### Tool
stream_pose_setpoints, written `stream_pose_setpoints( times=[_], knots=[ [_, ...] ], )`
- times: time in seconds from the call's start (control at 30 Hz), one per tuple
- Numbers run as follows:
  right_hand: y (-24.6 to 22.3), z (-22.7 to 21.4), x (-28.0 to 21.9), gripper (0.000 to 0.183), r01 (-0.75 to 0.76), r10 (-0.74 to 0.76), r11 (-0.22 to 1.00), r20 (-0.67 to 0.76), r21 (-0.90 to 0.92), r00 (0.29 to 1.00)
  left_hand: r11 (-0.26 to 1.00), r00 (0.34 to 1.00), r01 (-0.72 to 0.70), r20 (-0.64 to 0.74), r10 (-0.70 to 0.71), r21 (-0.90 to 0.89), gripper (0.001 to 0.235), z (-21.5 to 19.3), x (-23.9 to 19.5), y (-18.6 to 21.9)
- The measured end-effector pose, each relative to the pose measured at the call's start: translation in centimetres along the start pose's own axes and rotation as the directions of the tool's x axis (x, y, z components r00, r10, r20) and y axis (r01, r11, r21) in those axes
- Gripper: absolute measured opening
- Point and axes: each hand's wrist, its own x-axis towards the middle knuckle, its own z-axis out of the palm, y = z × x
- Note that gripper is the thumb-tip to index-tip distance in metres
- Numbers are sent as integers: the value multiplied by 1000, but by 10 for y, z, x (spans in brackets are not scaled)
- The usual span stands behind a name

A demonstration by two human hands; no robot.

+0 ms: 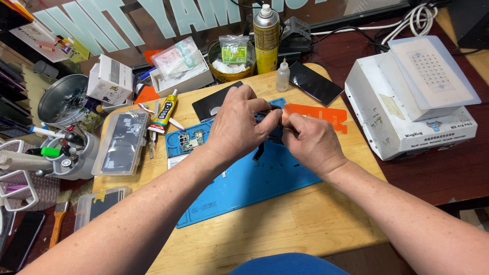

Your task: The person applies adhesive to the edges of a smartphone screen and uses an orange plastic card to press and smooth the screen onto the phone body. The person then uses tweezers to adjust internal components and continues to press the screen edges to secure the assembly.

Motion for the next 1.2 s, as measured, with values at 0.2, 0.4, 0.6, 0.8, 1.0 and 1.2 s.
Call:
stream_pose_setpoints(
  times=[0.2, 0.4, 0.6, 0.8, 1.0, 1.2],
  knots=[
    [5, -1, -13, 7, -61, 61, 998, 4, 34, 998, 996, 998, -60, 35, 58, 71, 25, 7, -3, 16],
    [8, 7, -20, 7, -42, 45, 996, -43, 85, 998, 992, 996, -69, 55, 63, 105, 25, 3, -8, 18],
    [20, 23, -24, 7, 30, -27, 997, -43, 64, 999, 987, 985, -83, 159, 61, 137, 18, -1, -22, 14],
    [16, 34, -54, 6, -87, 92, 989, -31, 122, 995, 984, 987, -160, 35, 158, 81, 31, -11, -41, 7],
    [9, 23, -56, 6, -319, 340, 910, -33, 266, 940, 994, 999, -41, -18, 43, 101, 27, -27, -22, 8],
    [28, 10, -39, 11, -570, 616, 642, 98, 513, 782, 913, 912, 406, -45, -408, -51, 37, -38, 3, -14]
  ],
)
